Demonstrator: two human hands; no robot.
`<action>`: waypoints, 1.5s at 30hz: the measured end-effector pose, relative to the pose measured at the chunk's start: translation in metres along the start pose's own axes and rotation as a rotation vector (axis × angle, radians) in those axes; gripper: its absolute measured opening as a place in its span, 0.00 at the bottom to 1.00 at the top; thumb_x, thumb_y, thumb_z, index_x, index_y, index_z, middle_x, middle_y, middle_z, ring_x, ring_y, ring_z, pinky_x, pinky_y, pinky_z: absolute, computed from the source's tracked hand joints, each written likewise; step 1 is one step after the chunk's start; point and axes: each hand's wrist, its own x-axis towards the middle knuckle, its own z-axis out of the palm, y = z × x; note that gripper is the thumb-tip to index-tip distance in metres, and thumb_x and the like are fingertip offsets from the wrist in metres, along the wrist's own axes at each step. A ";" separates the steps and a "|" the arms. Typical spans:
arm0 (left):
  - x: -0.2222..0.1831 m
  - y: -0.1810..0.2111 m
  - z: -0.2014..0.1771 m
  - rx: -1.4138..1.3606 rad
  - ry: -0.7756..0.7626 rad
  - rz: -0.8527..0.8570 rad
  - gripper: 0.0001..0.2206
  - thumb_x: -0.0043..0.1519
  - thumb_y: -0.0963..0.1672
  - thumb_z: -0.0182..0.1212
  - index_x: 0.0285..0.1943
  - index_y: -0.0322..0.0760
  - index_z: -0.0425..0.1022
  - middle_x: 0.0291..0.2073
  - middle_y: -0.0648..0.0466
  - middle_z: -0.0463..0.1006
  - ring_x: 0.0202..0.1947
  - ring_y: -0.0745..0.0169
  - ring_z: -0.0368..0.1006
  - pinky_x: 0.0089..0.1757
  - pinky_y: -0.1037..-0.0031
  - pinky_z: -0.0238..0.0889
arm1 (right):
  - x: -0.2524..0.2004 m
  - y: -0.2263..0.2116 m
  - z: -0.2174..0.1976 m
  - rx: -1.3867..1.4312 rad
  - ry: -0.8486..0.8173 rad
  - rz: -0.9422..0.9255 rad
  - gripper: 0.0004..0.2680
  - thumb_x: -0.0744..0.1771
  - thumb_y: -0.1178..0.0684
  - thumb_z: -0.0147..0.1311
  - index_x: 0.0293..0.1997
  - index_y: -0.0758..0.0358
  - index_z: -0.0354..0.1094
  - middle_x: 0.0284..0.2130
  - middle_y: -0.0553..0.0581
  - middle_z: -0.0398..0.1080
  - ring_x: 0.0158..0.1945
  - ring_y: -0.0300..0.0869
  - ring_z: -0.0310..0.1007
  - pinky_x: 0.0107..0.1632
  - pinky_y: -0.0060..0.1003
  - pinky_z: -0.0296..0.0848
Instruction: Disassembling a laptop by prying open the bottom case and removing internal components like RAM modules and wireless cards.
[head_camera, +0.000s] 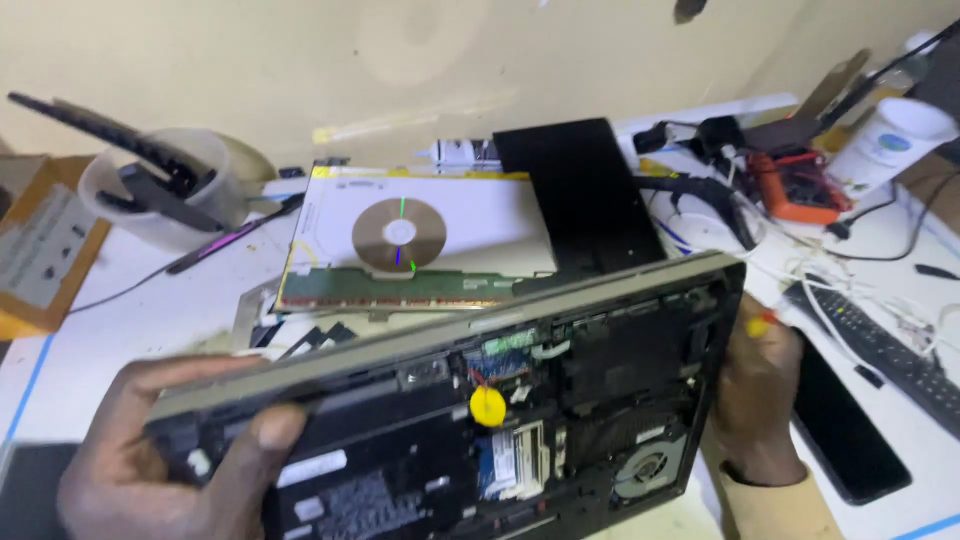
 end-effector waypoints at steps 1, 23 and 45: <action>-0.001 0.002 0.000 -0.017 -0.006 0.006 0.14 0.51 0.41 0.70 0.44 0.27 0.75 0.38 0.44 0.82 0.38 0.62 0.77 0.41 0.80 0.68 | 0.011 0.023 -0.012 -0.056 0.007 0.085 0.02 0.63 0.55 0.53 0.35 0.56 0.69 0.27 0.45 0.66 0.32 0.31 0.61 0.34 0.28 0.61; 0.046 -0.025 0.006 0.084 -0.246 -0.248 0.16 0.58 0.51 0.62 0.45 0.37 0.76 0.34 0.51 0.81 0.34 0.60 0.76 0.35 0.68 0.69 | 0.262 0.062 0.057 -1.463 -0.560 -0.073 0.16 0.64 0.51 0.48 0.54 0.66 0.69 0.52 0.72 0.73 0.55 0.70 0.72 0.53 0.66 0.67; 0.039 -0.050 0.034 0.174 -0.664 -0.562 0.12 0.59 0.50 0.67 0.39 0.37 0.82 0.22 0.55 0.65 0.26 0.66 0.56 0.34 0.71 0.44 | 0.043 -0.064 0.014 0.036 -0.059 -0.584 0.07 0.81 0.61 0.47 0.66 0.73 0.53 0.50 0.74 0.69 0.53 0.58 0.79 0.55 0.50 0.90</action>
